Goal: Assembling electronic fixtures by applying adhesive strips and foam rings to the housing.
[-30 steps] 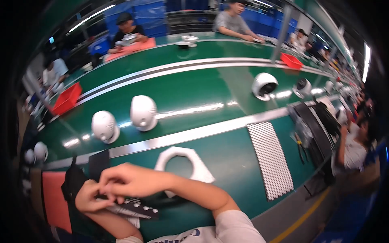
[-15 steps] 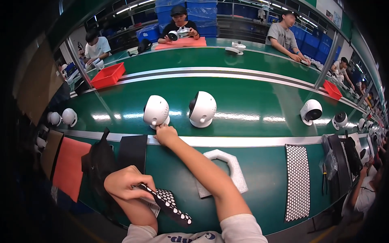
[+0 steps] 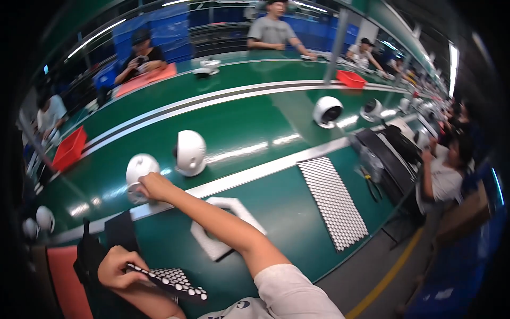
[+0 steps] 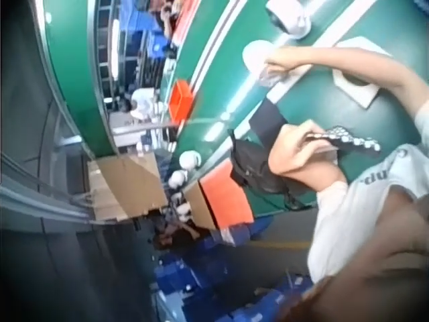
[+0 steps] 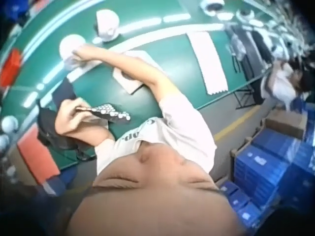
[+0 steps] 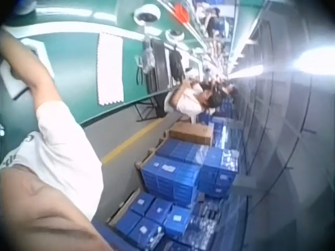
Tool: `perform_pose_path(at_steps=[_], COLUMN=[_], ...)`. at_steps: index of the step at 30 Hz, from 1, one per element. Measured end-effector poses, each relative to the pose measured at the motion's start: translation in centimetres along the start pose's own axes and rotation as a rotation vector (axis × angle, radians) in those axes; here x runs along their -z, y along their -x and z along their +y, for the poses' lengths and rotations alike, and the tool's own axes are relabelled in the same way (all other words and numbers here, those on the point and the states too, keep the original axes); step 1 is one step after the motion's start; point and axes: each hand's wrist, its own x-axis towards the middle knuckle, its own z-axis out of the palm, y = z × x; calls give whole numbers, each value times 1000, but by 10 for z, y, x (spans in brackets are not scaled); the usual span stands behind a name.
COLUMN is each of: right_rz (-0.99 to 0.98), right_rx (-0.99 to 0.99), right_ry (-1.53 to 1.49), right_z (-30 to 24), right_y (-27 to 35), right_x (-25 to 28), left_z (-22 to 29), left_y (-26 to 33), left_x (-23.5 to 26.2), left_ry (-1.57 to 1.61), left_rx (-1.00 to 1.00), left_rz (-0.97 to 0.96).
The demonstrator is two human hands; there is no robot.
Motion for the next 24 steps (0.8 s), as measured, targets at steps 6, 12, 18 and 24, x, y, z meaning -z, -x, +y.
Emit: perform_pose_path(at_steps=[6, 12, 18, 24], right_rz=[61, -41, 59, -8], right_rx=[-449, -434, -648, -740], right_ry=[-964, -903, -856, -1032], right_z=[-57, -101, -71, -91], right_y=[69, 143, 206, 200], right_x=[119, 197, 166, 141], left_z=[3, 10, 25, 32], left_y=[-14, -8, -30, -48], left_x=[-9, -22, -27, -39], left_ry=[4, 28, -49, -82], left_rx=[-3, -202, -184, 24], left_rz=[91, 418, 373, 486])
